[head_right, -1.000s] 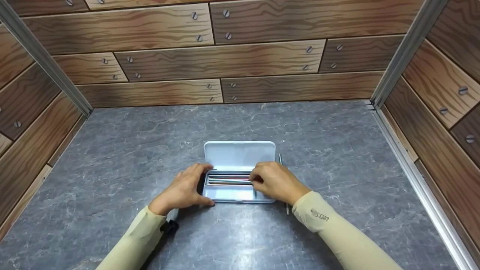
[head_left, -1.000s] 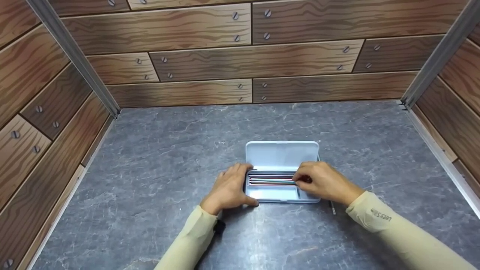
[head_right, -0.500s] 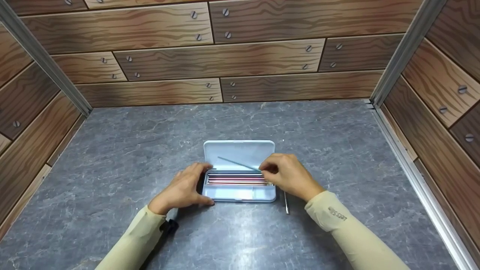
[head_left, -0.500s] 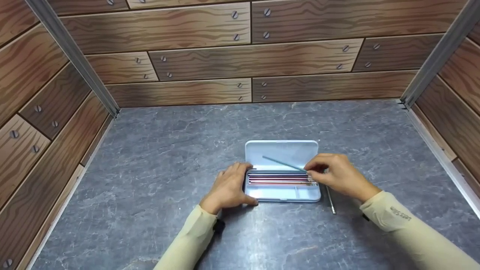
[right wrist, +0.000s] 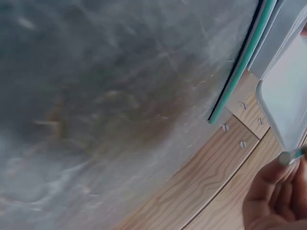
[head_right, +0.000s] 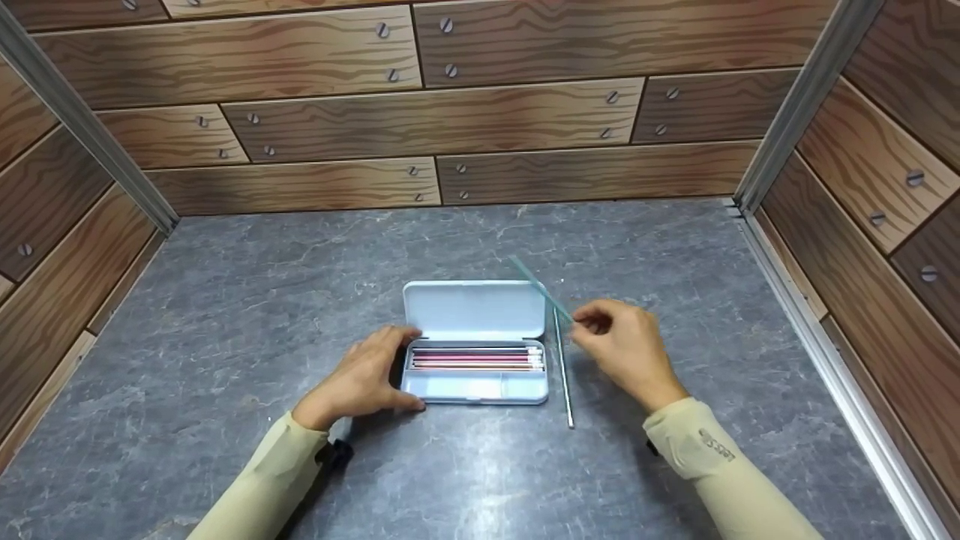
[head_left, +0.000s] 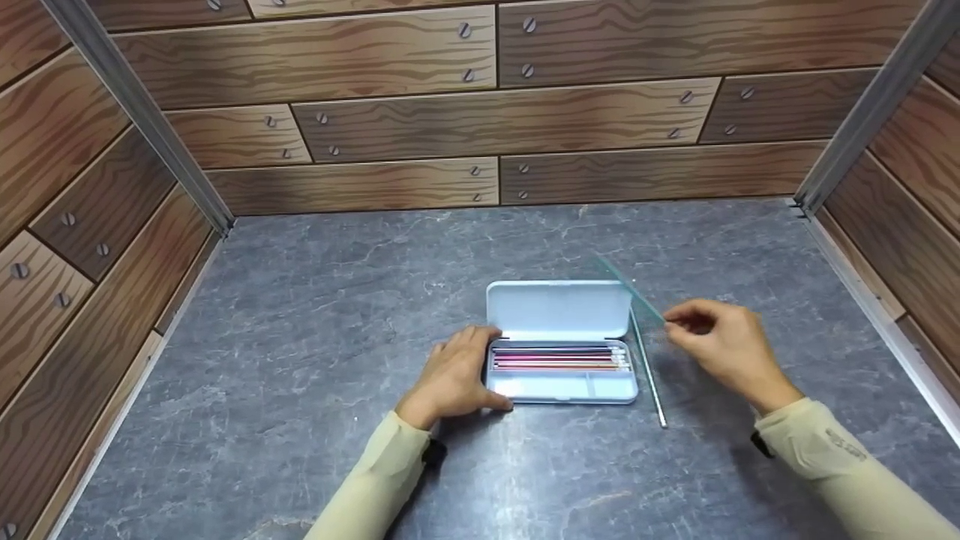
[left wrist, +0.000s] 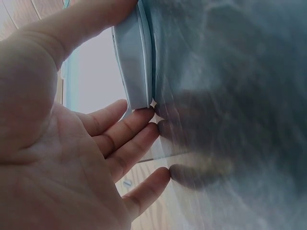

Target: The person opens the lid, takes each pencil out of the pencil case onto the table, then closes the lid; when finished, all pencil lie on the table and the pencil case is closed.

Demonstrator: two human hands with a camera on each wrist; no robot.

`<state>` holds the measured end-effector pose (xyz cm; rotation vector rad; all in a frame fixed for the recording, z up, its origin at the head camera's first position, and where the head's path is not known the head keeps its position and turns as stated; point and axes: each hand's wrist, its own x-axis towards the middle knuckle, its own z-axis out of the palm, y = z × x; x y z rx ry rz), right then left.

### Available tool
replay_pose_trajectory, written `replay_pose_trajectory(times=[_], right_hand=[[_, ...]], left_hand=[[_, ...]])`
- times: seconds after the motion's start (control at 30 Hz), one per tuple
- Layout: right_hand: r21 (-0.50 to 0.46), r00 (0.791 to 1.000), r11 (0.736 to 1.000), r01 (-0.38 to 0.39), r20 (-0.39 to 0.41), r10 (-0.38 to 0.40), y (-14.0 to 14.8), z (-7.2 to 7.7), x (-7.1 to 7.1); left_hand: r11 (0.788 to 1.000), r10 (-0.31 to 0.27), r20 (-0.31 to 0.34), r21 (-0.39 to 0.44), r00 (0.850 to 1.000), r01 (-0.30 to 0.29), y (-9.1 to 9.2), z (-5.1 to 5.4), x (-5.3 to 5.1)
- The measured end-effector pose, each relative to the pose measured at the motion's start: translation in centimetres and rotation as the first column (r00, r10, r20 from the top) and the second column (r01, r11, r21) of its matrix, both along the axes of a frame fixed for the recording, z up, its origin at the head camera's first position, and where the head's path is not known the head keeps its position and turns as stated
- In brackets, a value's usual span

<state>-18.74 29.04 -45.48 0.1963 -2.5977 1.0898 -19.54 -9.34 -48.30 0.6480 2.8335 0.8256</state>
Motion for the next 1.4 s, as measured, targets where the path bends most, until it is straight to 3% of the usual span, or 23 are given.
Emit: replay_pose_trajectory(times=[0.13,0.27,0.4,0.63,0.77,1.03,1.4], right_hand=[[0.056,0.993,0.991,0.12,-0.004,-0.119,0.7,-0.3,0.4],[0.143,0.981,0.974,0.176,0.057,-0.185,1.1,-0.9,0.9],[0.196,0.969,0.967,0.162,0.152,-0.194,1.1,-1.3,1.7],[0.202,0.928,0.973,0.109,0.33,-0.172,0.6,-1.5,2.0],[0.213,0.922,0.974,0.081,0.356,-0.154,0.2,-1.6,2.1],[0.25,0.936,0.966,0.059,0.323,-0.141,-0.4,-1.9,2.3],[0.206,0.923,0.977,0.048,0.366,-0.122,-0.7,-1.9,2.5]], left_hand=[[1.0,0.002,-0.001,0.001,1.0,-0.002,-0.1,0.0,0.0],[1.0,0.001,0.002,0.004,1.0,-0.001,-0.1,0.0,0.1],[1.0,-0.002,-0.005,0.005,1.0,0.002,0.0,0.1,0.0],[1.0,-0.006,-0.011,-0.003,1.0,0.006,-0.1,0.2,0.1],[1.0,-0.006,-0.007,-0.001,1.0,0.006,0.0,0.2,0.1],[1.0,-0.003,0.006,-0.012,1.0,0.003,0.0,0.1,0.0],[1.0,-0.002,0.015,-0.011,1.0,0.002,-0.1,0.1,0.1]])
